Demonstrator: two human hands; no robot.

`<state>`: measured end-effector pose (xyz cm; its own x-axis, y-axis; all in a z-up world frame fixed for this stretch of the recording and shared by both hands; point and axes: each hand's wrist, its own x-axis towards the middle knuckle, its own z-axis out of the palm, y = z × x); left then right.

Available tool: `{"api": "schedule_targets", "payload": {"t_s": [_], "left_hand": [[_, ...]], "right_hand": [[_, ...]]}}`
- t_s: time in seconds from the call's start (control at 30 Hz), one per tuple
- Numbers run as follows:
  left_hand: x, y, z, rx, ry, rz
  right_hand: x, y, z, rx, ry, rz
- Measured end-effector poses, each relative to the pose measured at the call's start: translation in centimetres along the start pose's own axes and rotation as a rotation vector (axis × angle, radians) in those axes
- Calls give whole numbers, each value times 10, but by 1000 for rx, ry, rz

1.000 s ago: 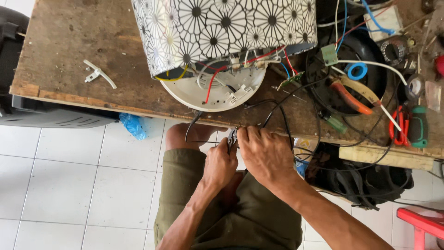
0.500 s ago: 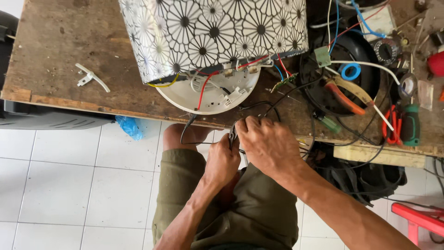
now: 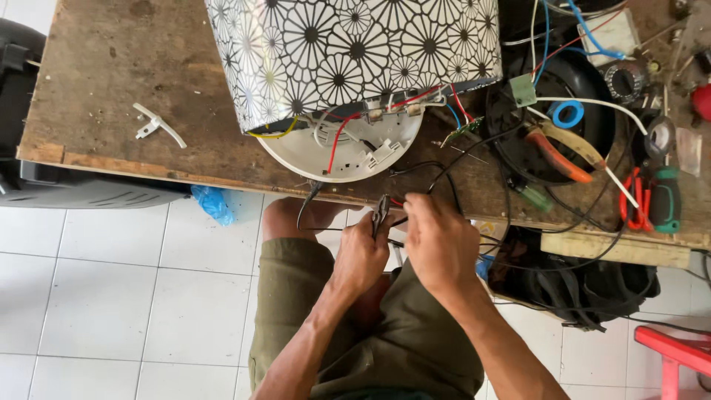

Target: The person strips insulation from two black wires using pliers, twists the exposed ends, and then inserts them into a white plastic connector. The person then connects the wires to a disassembled ceiling fan motor assembly on the workbench.

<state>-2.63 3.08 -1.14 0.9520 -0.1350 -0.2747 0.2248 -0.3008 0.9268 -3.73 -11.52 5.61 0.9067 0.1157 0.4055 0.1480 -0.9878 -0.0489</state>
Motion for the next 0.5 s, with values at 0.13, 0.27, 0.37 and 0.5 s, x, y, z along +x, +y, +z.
{"api": "schedule_targets", "payload": {"t_s": [0.13, 0.27, 0.37, 0.5], "left_hand": [[0, -11, 3, 2, -1, 3], [1, -14, 3, 28, 4, 19], [0, -15, 3, 51, -10, -4], [5, -22, 6, 72, -13, -8]], "right_hand": [[6, 11, -7, 191, -11, 80], [14, 18, -14, 189, -75, -29], [15, 25, -11, -2, -85, -170], [27, 20, -28, 75, -147, -200]]}}
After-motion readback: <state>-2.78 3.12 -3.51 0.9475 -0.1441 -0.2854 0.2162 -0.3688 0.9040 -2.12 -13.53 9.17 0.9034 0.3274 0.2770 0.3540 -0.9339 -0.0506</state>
